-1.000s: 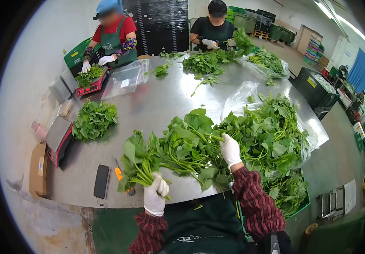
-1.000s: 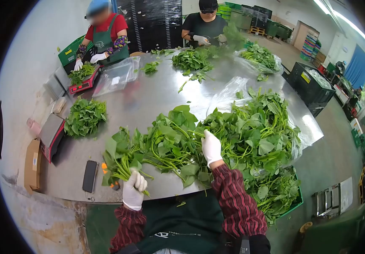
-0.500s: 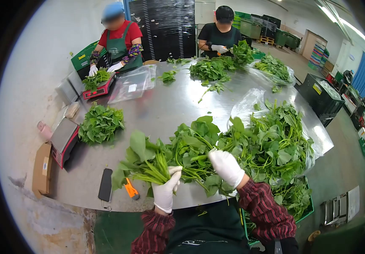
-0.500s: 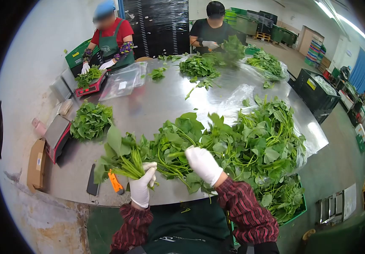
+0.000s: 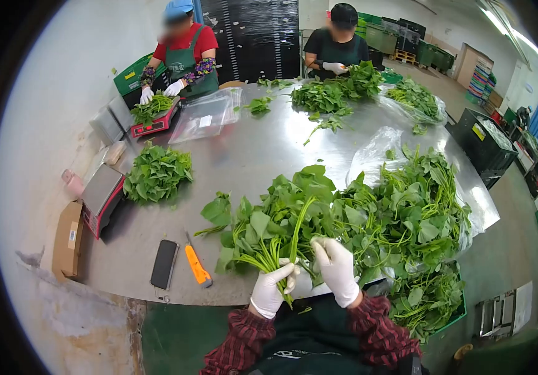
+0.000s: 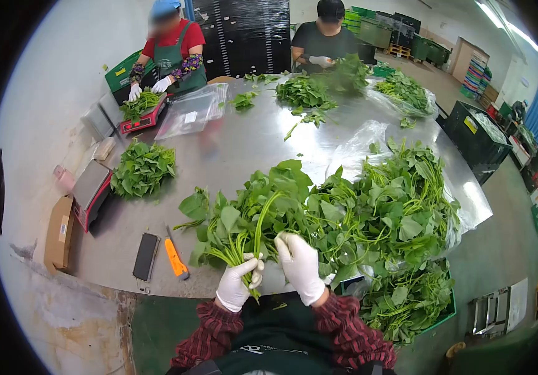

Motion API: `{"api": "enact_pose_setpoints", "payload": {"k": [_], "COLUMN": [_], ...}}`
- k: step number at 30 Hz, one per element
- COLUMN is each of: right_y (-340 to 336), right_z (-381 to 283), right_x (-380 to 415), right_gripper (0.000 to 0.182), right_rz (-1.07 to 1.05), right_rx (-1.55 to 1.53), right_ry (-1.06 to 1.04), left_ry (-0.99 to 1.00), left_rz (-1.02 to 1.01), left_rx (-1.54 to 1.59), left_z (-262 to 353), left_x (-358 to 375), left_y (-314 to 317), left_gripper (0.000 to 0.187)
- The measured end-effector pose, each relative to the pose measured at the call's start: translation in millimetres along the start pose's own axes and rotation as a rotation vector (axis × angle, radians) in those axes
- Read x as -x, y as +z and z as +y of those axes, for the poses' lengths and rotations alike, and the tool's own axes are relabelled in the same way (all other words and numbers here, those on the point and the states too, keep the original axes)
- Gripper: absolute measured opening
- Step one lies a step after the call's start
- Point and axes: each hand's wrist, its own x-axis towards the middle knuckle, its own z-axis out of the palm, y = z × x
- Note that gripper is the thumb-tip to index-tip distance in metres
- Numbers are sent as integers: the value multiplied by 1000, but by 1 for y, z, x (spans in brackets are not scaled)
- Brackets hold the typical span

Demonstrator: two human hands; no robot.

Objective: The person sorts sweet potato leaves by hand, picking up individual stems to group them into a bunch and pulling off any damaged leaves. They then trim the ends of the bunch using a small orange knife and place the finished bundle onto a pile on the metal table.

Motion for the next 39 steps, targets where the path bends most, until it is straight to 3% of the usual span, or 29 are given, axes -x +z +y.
{"api": "enact_pose_setpoints", "payload": {"k": [2, 4, 6, 7, 11, 13, 14, 17, 19, 20, 23, 25, 30, 33, 35, 39], "right_y": [0, 7, 1, 2, 3, 10, 6, -4, 3, 7, 14, 12, 6, -6, -27, -35], "right_z": [-6, -8, -24, -19, -21, -3, -11, -30, -22, -17, -10, -12, -3, -1, 32, 9], "right_x": [12, 20, 21, 23, 27, 31, 29, 27, 33, 36, 39, 34, 31, 18, 10, 12], "right_gripper": [20, 22, 21, 20, 17, 15, 15, 13, 15, 15, 17, 19, 19, 22, 23, 22], "right_rz": [-209, -167, -310, -334, -256, -190, -192, -382, -415, -417, -222, -88, -61, 205, 244, 106], "right_rx": [-273, -275, -577, -699, -600, -317, -319, -214, -98, -99, -122, -382, -540, -466, -427, -338], "right_ry": [212, 146, 434, 457, 518, 274, 274, 452, 209, 209, 59, 425, 442, 485, 412, 384], "left_ry": [65, 104, 105, 112, 190, 233, 235, 255, 264, 275, 294, 295, 281, 297, 419, 612], "left_rz": [53, 43, 68, 95, 84, 83, 85, 182, 175, 166, 150, 141, 113, 82, 158, 476], "left_rx": [-56, -155, -168, -178, -243, -264, -265, -254, -266, -279, -237, -240, -301, -376, -578, -981], "left_z": [-4, -9, -13, -15, -20, -16, -12, -1, 3, 5, 1, -3, -15, -14, -9, 17], "left_x": [1, 0, 4, 5, 4, 5, 5, 6, 8, 9, 9, 13, 15, 16, 17, -4], "left_y": [1, -2, 4, 6, 1, 7, 9, 12, 14, 15, 9, 15, 20, 19, 15, -29], "left_gripper": [14, 7, 8, 9, 11, 14, 14, 11, 10, 9, 10, 12, 11, 10, 10, 12]}}
